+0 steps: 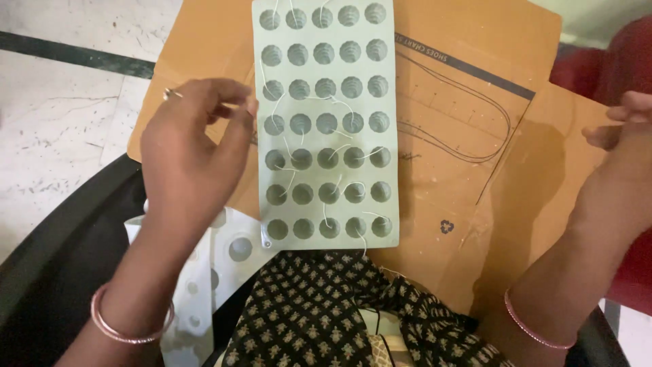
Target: Insert and thread cotton wicks through a silicone candle mold.
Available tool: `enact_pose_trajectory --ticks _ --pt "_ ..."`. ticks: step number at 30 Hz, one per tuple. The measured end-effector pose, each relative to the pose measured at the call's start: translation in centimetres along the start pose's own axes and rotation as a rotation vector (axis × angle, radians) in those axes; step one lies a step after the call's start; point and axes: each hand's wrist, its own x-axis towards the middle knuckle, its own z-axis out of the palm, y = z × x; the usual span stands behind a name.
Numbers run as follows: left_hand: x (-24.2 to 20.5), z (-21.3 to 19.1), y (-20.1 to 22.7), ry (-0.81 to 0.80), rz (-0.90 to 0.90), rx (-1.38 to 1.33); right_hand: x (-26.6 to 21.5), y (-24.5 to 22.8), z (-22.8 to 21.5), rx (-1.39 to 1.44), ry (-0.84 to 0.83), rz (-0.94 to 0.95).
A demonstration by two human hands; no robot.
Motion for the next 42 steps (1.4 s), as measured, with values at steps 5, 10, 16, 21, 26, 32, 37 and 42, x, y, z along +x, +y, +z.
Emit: enact_pose_trajectory --ticks 5,10,16,21,26,32,37,42 --pt "-4.0 2.7 4.2 -0.224 0.247 -0.056 -0.4 -0.4 -0.1 0.015 -0.022 -0.015" --pt "-6.8 6.7 4.6 -0.408 0.540 0.173 -1.0 -3.1 1.4 0.119 -0.110 -0.017" --pt "-3.3 4.9 5.7 -0.491 0.161 -0.198 -1.1 -8.5 3.1 0.082 -0.219 -0.079" --pt "-4.4 9.2 7.5 -0.288 -0.112 -0.510 -2.0 -10.3 3.8 0.071 -0.269 -0.094" --pt "-7.1 9.9 8.7 0.001 0.593 -0.142 -2.2 -10.9 2.7 0.072 -0.311 -0.113" --pt "-10.0 8.4 6.9 -0.609 0.652 -0.187 -2.1 -11.4 2.8 0.082 -0.317 -0.120" --pt "-12.0 9.3 5.8 -0.754 0.578 0.069 -2.3 -11.1 3.2 0.053 -0.363 -0.089" --pt "-8.5 5.2 6.7 -0.631 0.458 -0.087 -2.2 -10.4 3.2 -0.048 -0.473 0.032"
